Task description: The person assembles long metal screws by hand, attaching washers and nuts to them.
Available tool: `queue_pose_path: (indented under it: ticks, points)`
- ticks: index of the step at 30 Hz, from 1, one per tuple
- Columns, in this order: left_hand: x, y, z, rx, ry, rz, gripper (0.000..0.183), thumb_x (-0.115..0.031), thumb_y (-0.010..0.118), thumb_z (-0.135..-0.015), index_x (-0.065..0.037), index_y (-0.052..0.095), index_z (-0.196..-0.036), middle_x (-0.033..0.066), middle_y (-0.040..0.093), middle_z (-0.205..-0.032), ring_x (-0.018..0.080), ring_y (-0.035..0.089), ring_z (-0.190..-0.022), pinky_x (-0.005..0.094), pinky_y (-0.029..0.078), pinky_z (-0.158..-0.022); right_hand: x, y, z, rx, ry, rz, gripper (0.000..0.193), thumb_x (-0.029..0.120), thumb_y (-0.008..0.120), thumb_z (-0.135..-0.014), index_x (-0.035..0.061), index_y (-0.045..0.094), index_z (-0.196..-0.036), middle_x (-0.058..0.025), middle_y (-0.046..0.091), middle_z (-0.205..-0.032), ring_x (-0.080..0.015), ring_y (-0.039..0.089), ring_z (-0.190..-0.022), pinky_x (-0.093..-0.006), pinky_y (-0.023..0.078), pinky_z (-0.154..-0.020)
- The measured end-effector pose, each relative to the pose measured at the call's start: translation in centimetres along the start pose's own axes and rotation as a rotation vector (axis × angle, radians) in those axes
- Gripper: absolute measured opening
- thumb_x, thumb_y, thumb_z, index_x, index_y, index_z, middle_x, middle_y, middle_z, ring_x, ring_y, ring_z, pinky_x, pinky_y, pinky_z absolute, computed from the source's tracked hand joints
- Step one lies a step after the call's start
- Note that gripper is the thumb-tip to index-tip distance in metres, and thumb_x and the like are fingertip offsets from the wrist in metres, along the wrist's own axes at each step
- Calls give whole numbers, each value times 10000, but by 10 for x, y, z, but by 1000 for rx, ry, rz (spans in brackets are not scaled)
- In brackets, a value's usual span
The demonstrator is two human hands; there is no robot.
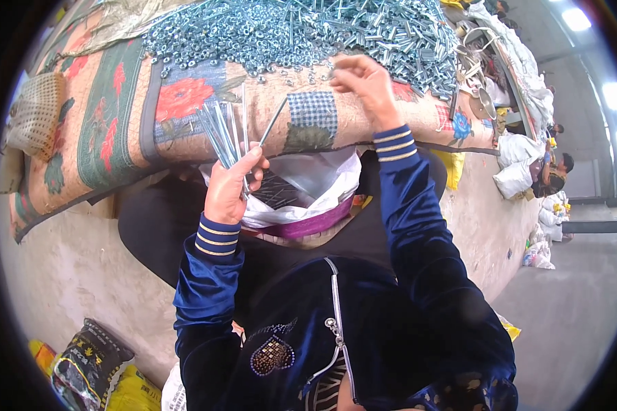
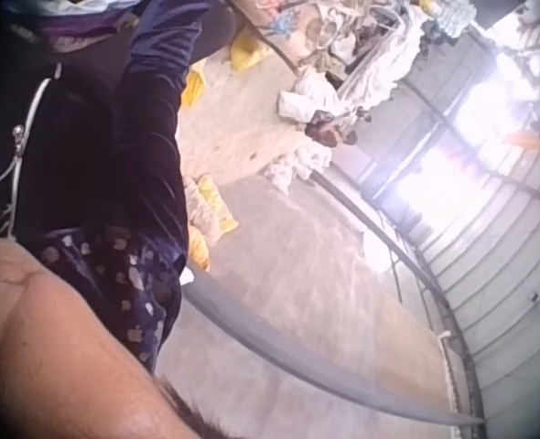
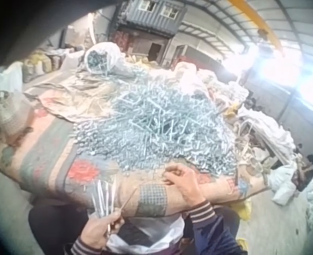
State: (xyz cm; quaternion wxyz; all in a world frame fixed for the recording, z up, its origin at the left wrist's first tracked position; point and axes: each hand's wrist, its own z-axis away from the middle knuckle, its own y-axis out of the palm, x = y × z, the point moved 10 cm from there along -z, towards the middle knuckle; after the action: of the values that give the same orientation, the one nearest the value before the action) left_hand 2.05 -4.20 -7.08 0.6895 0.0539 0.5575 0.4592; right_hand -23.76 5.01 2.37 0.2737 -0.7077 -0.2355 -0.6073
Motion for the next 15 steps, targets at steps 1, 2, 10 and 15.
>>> queue_pose_path:
  ticks: [1, 2, 10, 15]
  points:
    - [0, 0, 0, -3, 1, 0, 234, -172, 674, -838, -26, 611, -1009, 52, 618, -764, 80, 528, -598, 187, 377, -484, 4, 22, 11, 74, -14, -56, 187, 49, 668, -821, -26, 642, -991, -110, 669, -835, -160, 666, -738, -253, 560, -677]
    - [1, 1, 1, 0, -3, 0, 231, -163, 676, -834, -27, 612, -1008, 55, 622, -769, 81, 532, -601, 185, 373, -482, -1, 37, 21, 86, 24, -119, 206, 45, 665, -824, -36, 638, -1012, -112, 672, -850, -167, 669, -752, -250, 558, -679]
    - [0, -2, -1, -25, 13, -12, 224, -141, 660, -836, -21, 616, -1020, 51, 625, -770, 87, 532, -598, 197, 382, -499, -12, 45, 20, -99, -6, 20, 194, 42, 642, -833, -53, 655, -1002, -86, 676, -872, -144, 666, -755, -225, 542, -668]
    - [0, -4, 0, -36, 1, -5, 216, -146, 659, -837, -23, 617, -1009, 50, 624, -766, 86, 531, -595, 198, 376, -496, 3, 72, 31, 61, 37, -103, 198, 53, 651, -834, -40, 663, -1008, -91, 681, -902, -135, 663, -779, -223, 534, -700]
